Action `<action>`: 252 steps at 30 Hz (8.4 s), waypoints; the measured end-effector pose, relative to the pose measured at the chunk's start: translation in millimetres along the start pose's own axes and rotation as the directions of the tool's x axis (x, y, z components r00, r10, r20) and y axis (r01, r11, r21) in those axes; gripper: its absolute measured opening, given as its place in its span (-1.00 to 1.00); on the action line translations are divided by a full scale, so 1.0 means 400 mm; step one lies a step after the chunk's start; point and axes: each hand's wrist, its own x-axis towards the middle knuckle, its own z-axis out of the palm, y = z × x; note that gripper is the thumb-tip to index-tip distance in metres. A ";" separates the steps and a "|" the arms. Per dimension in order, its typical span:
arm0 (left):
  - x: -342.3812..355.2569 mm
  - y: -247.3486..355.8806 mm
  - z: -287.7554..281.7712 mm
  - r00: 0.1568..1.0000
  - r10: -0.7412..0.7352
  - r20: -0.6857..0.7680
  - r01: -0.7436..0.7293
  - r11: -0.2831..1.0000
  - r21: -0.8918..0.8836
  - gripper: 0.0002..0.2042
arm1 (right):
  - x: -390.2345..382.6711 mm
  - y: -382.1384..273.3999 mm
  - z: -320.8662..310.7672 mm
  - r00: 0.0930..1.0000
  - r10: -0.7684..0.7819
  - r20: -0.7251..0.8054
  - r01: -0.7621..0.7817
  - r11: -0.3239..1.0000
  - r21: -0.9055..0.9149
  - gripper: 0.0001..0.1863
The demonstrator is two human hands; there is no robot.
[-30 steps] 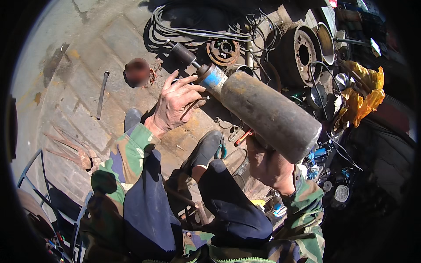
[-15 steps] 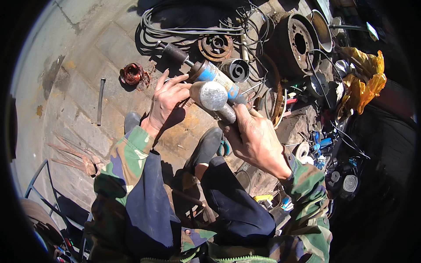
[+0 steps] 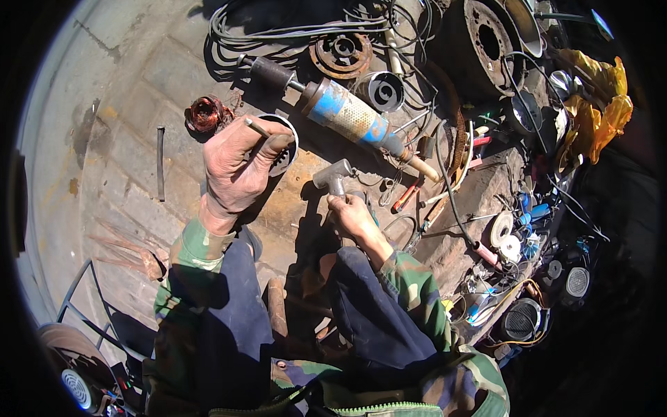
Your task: The person uses a hammer and a metal rod to repeatedly strike the interior of a cylindrical motor component, likely to dislodge or reshape internal parts. The person rotates the component periodically and continues hammering throughout the clip.
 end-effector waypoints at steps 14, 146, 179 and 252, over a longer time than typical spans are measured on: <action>-0.005 -0.024 0.003 0.957 -0.248 -0.147 0.196 0.933 -0.301 -0.80 | 0.036 0.064 -0.019 0.994 0.112 -0.011 -0.111 0.992 0.057 -0.60; -0.063 -0.132 0.035 0.997 0.060 0.048 -0.064 0.992 0.105 -0.82 | 0.078 0.086 -0.055 0.999 -0.021 -0.031 0.017 0.994 -0.112 -0.59; -0.075 -0.082 0.097 0.979 0.160 0.123 -0.191 0.932 0.307 -0.83 | -0.482 -0.471 -0.094 0.724 -0.663 0.188 0.491 0.304 -0.816 -0.76; -0.060 -0.099 0.056 0.981 0.173 0.084 -0.182 0.977 0.110 -0.77 | -0.287 -0.196 -0.058 0.889 -0.413 -0.196 0.374 0.904 -0.208 -0.67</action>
